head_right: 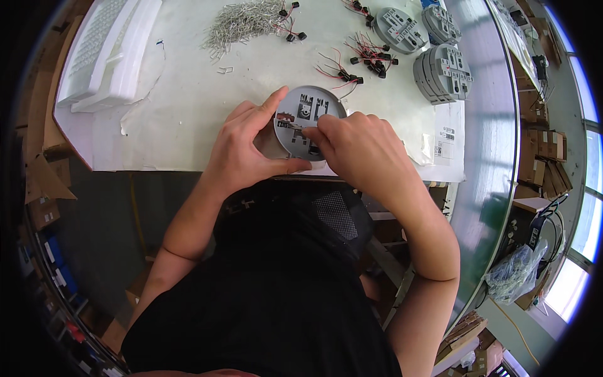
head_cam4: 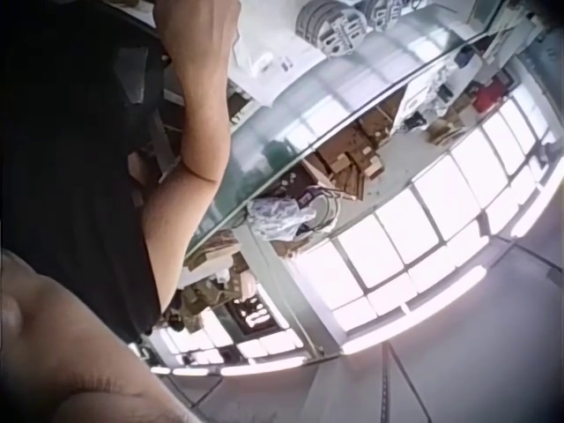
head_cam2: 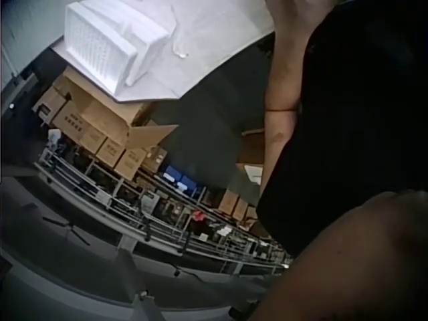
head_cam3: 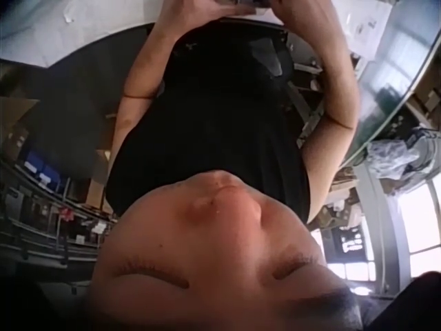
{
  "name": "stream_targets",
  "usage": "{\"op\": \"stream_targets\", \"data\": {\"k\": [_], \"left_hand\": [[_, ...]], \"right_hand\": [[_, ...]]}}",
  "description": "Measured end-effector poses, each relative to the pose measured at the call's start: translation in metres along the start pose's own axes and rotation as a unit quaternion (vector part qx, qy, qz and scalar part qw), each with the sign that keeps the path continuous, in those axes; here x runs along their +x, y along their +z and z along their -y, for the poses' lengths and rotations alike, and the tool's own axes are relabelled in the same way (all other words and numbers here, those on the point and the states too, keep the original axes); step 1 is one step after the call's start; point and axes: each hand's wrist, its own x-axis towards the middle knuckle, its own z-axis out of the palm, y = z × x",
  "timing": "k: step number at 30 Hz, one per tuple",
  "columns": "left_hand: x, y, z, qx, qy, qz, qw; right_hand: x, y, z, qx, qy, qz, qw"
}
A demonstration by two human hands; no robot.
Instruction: Manually inserting and securing small electronic components and wires into a circular grey housing unit at a workbench.
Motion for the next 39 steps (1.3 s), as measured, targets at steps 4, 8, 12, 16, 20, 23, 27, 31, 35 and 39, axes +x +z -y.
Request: {"op": "stream_targets", "data": {"k": [4,8,12,16,20,23,27,31,35,39], "left_hand": [[0.0,0.001,0.001,0.003,0.014,-0.002,1.0],[-0.001,0.0,0.0,-0.007,0.017,-0.008,1.0],[0.0,0.002,0.002,-0.011,0.027,-0.007,1.0],[0.001,-0.002,0.002,0.0,0.02,0.009,1.0],[0.001,-0.001,0.001,-0.009,0.019,-0.012,1.0],[0.003,0.0,0.0,-0.016,0.016,-0.018,1.0],[0.002,0.001,0.001,-0.022,0.019,-0.024,0.999],[0.001,-0.001,-0.001,-0.015,0.013,-0.019,1.0],[0.001,-0.001,0.001,-0.017,0.007,-0.011,1.0],[0.002,-0.001,0.0,-0.013,0.013,-0.011,1.0]], "right_hand": [[0.001,-0.002,0.002,-0.023,-0.025,-0.01,0.999],[0.005,-0.002,0.002,-0.024,-0.056,-0.006,0.998],[0.009,-0.004,0.009,-0.048,-0.054,0.037,0.997],[0.008,-0.016,0.023,-0.089,-0.068,0.021,0.994],[0.011,-0.023,0.02,-0.096,-0.063,0.023,0.993],[0.013,-0.021,0.019,-0.087,-0.058,0.005,0.994],[0.011,-0.014,0.018,-0.088,-0.066,0.017,0.994],[0.009,-0.011,0.016,-0.089,-0.071,0.009,0.993],[0.009,-0.009,0.012,-0.072,-0.076,-0.007,0.994],[0.009,-0.009,0.013,-0.09,-0.081,-0.004,0.993]]}}
